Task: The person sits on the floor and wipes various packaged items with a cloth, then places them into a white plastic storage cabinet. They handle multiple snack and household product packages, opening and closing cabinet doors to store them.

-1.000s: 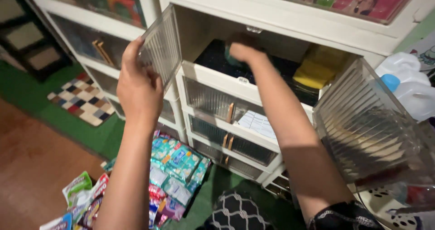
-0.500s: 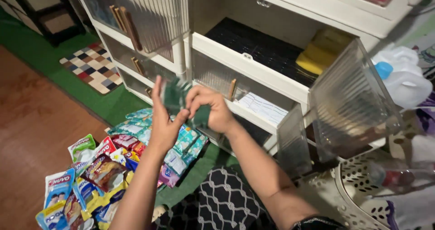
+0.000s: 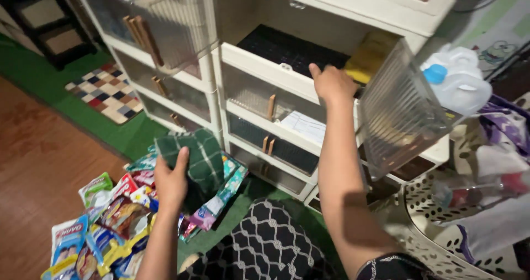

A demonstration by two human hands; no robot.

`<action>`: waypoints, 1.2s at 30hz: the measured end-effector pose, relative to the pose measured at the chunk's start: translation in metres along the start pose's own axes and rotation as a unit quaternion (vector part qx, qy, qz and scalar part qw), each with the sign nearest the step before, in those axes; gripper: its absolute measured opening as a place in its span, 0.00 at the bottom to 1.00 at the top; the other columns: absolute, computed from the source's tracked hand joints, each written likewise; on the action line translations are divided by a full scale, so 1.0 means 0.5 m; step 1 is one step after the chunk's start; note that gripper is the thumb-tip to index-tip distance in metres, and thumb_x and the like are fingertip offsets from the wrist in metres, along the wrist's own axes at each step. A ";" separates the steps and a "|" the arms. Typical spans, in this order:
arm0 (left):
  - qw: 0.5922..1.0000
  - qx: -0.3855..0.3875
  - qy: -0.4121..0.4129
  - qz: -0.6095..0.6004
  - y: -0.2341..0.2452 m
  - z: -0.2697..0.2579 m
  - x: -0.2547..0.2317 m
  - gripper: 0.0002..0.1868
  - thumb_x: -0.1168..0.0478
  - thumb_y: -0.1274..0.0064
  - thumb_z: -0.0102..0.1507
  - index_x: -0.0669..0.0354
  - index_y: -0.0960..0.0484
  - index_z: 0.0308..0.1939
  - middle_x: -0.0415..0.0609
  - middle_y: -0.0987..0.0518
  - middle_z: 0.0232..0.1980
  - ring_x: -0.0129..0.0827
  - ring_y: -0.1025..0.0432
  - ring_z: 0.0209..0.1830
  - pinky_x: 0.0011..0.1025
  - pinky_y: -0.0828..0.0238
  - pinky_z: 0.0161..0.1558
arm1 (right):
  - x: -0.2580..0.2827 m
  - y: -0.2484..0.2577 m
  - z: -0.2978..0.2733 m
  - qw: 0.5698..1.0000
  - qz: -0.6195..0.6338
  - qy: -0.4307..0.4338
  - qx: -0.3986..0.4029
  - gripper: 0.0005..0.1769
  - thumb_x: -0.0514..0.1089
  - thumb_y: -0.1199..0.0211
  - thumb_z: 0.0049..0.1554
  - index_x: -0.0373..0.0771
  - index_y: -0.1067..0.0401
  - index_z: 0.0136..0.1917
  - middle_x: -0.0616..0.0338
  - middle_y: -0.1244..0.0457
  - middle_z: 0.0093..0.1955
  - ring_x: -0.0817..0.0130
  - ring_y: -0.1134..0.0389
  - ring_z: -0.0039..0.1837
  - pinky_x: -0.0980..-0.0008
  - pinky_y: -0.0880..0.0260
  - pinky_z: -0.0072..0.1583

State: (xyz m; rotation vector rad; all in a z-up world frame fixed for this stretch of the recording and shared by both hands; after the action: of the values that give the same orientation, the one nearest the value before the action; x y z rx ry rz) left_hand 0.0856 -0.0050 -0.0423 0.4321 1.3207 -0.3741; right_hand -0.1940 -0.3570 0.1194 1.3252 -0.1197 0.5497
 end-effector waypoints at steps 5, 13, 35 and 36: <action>1.000 0.008 0.004 -0.011 -0.052 0.015 0.030 0.22 0.52 0.41 0.66 0.68 0.23 0.53 0.55 0.17 0.46 0.34 0.24 0.43 0.32 0.28 0.47 | -0.006 -0.057 0.031 0.991 -0.077 -0.012 0.107 0.46 0.76 0.65 0.63 0.37 0.22 0.57 0.40 0.34 0.62 0.42 0.33 0.65 0.48 0.35 0.64; 0.998 0.051 -0.002 -0.046 -0.122 0.020 0.031 0.21 0.53 0.42 0.66 0.68 0.23 0.54 0.54 0.16 0.47 0.33 0.23 0.44 0.32 0.27 0.48 | 0.020 -0.060 0.021 0.985 -0.069 -0.028 0.155 0.46 0.73 0.65 0.66 0.37 0.16 0.49 0.46 0.27 0.55 0.49 0.29 0.63 0.53 0.31 0.64; 0.994 0.083 0.024 -0.062 -0.159 0.038 0.108 0.22 0.56 0.41 0.65 0.68 0.24 0.57 0.53 0.16 0.49 0.33 0.23 0.46 0.30 0.27 0.49 | -0.066 -0.076 0.109 0.985 -0.031 -0.166 0.031 0.35 0.65 0.47 0.63 0.34 0.30 0.67 0.38 0.48 0.76 0.40 0.54 0.78 0.38 0.58 0.74; 0.994 0.086 0.024 -0.064 -0.162 0.040 0.105 0.22 0.56 0.42 0.66 0.68 0.24 0.57 0.52 0.16 0.49 0.32 0.23 0.46 0.30 0.27 0.50 | -0.065 -0.075 0.108 0.985 -0.031 -0.167 0.032 0.35 0.66 0.47 0.63 0.34 0.30 0.67 0.38 0.47 0.76 0.41 0.53 0.78 0.39 0.57 0.74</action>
State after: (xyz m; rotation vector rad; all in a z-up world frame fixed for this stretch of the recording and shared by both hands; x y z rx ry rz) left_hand 0.0731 -0.0859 -0.0972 0.5046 1.3723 -0.5903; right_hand -0.1937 -0.4232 0.0875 1.4711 -0.3380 0.2753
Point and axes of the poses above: each hand's wrist, its own z-axis towards the middle knuckle, its own y-axis out of the back of the hand, x = y × z, the point moved 7 cm from there along z, towards the middle knuckle
